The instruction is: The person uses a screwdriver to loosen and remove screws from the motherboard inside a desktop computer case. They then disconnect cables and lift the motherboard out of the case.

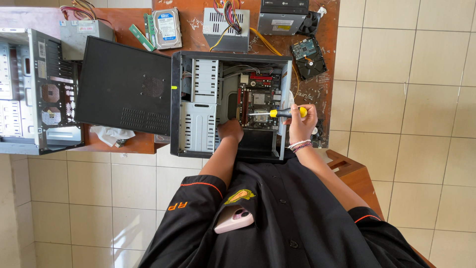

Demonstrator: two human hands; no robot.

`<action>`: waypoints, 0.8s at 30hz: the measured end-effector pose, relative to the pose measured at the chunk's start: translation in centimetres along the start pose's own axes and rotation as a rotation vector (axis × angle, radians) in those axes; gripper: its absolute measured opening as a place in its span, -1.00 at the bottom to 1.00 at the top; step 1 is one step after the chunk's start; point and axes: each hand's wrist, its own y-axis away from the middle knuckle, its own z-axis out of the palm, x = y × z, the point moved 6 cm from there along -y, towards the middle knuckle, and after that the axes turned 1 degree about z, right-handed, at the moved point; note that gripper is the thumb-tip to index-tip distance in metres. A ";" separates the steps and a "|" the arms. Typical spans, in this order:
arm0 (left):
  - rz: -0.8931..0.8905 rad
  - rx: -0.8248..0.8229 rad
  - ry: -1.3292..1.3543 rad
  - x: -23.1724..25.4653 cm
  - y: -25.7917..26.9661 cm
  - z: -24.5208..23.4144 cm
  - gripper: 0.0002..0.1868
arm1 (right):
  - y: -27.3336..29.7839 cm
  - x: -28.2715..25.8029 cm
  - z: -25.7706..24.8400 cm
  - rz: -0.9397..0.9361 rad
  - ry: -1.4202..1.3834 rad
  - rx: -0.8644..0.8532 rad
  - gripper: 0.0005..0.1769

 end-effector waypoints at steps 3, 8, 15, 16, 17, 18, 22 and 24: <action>-0.022 0.003 0.003 -0.1 0.1 -0.1 -0.60 | 0.0 -0.1 0.1 -0.003 -0.007 -0.002 -0.80; -0.046 0.004 0.078 -0.4 -0.1 0.2 -0.60 | 0.0 0.2 0.0 -0.010 -0.033 -0.009 -0.80; -0.085 -0.063 0.264 -0.9 1.8 -2.3 -0.53 | 0.0 -0.2 0.0 0.022 -0.024 0.032 -0.81; -0.108 -0.058 0.327 -1.3 1.3 -1.7 -0.51 | 0.0 -0.3 0.0 0.020 -0.027 0.033 -0.81; -0.133 -0.053 0.390 -1.7 0.8 -1.1 -0.48 | 0.0 -0.4 0.0 0.018 -0.031 0.034 -0.80; -0.137 -0.066 0.390 -2.0 1.3 -1.0 -0.48 | 0.3 -0.6 -0.1 0.029 -0.024 0.035 -0.80; -0.143 -0.045 0.526 -2.9 0.9 -1.0 -0.48 | -0.4 -0.6 -0.4 0.084 -0.133 0.100 -0.79; -0.151 -0.052 0.561 -3.0 1.2 -1.2 -0.49 | -0.7 -0.3 -0.9 0.136 -0.172 0.138 -0.75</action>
